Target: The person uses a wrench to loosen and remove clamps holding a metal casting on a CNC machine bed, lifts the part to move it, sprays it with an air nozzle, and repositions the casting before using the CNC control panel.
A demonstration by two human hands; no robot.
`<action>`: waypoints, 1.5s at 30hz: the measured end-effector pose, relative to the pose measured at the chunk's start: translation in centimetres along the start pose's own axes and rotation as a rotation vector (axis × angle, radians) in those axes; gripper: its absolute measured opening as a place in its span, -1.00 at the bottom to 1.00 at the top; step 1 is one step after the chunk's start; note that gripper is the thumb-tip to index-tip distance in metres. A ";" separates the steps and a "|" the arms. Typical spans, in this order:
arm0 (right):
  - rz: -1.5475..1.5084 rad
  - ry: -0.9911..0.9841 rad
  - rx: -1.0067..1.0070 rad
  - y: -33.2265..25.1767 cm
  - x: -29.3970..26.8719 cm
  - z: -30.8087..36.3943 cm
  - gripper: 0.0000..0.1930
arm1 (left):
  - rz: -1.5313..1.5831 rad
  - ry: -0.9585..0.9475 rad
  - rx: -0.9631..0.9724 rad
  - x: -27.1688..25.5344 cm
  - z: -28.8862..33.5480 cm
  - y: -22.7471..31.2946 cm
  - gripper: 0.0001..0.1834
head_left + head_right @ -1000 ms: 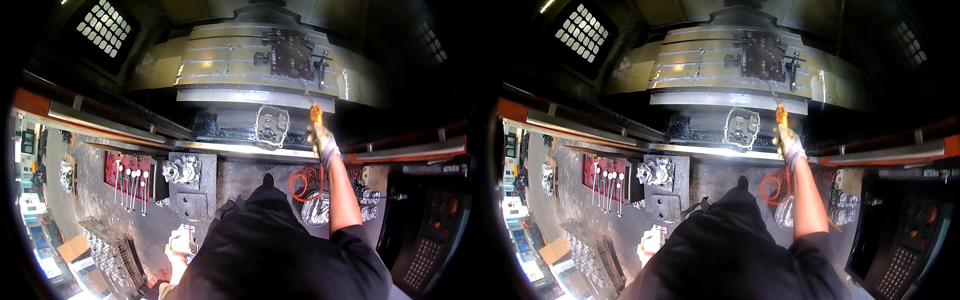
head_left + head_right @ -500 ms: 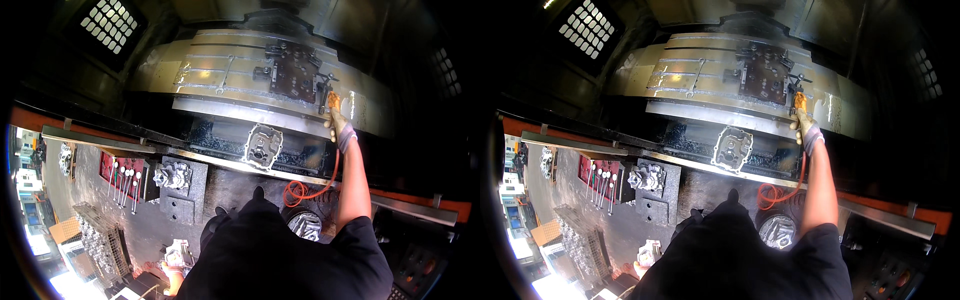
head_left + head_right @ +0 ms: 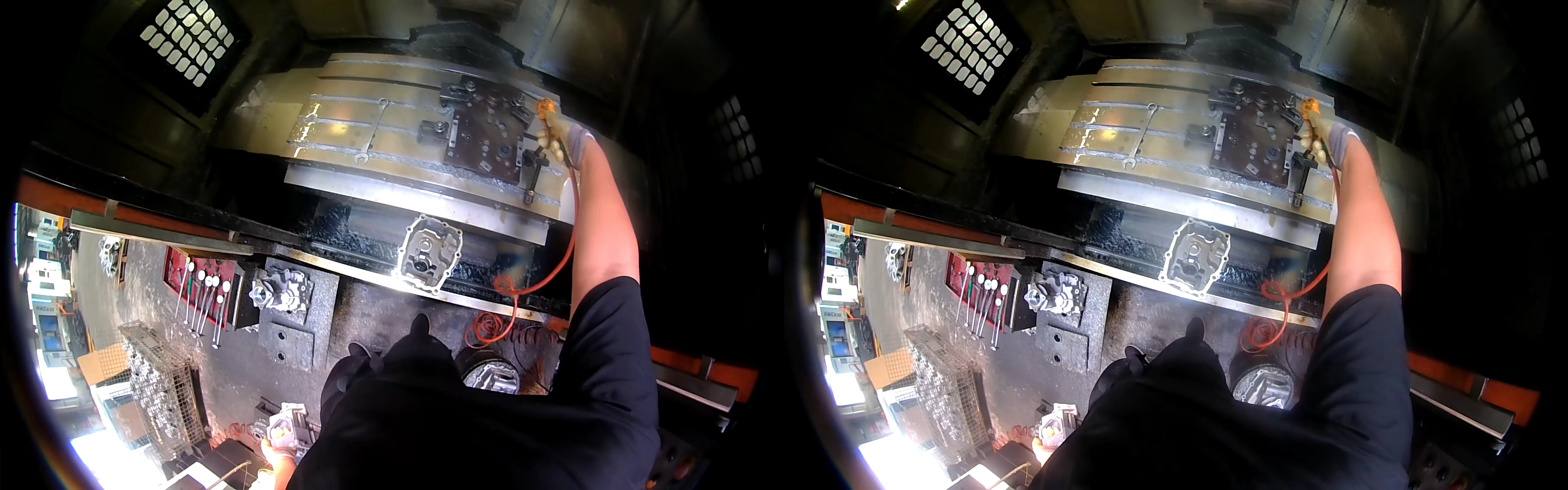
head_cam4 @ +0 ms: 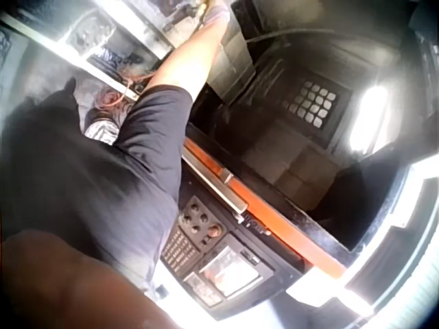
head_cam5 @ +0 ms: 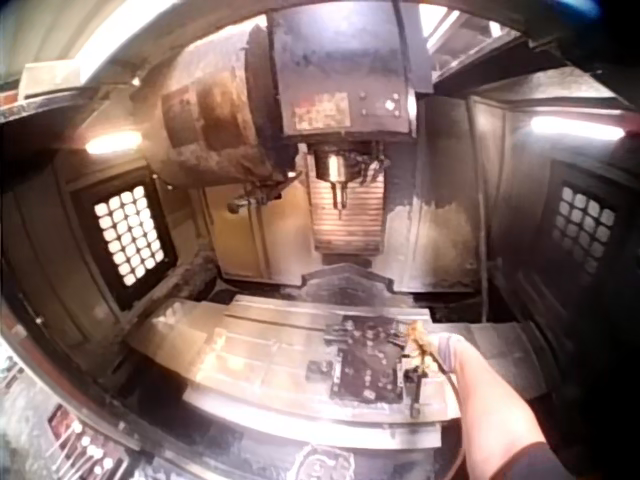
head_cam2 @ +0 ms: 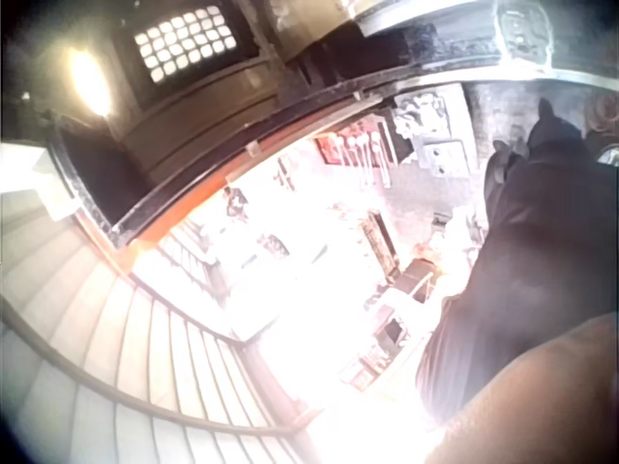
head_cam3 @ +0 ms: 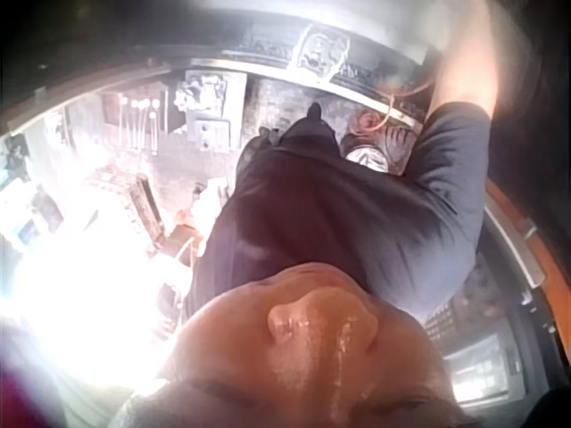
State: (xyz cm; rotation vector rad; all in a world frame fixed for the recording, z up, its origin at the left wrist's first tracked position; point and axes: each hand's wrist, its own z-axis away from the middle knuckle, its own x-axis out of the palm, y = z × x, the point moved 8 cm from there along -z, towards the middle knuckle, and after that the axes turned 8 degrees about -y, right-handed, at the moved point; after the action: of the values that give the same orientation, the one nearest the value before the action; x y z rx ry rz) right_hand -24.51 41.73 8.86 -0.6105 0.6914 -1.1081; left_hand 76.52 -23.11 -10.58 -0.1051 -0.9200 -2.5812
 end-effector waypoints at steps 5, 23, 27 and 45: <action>-0.187 0.075 0.013 3.2 -1.3 3.7 -0.45 | -0.057 0.057 0.003 3.3 3.3 -0.4 -0.49; -0.376 0.363 -0.123 25.7 24.6 22.4 -0.42 | -0.373 -0.419 -0.323 5.6 -14.6 5.6 -0.42; -0.213 0.284 -0.152 27.1 29.4 27.3 -0.38 | -0.414 -0.453 -0.335 6.0 -18.8 8.1 -0.42; -0.428 0.569 -0.243 31.3 32.0 37.2 -0.42 | -0.419 -0.560 -0.315 2.6 -20.1 9.0 -0.43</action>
State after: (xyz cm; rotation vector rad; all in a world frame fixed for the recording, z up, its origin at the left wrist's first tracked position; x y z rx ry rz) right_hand 31.17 25.62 3.48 -0.6713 1.2368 -1.6380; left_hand 78.86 -42.88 -20.41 -0.8399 -0.7563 -3.1452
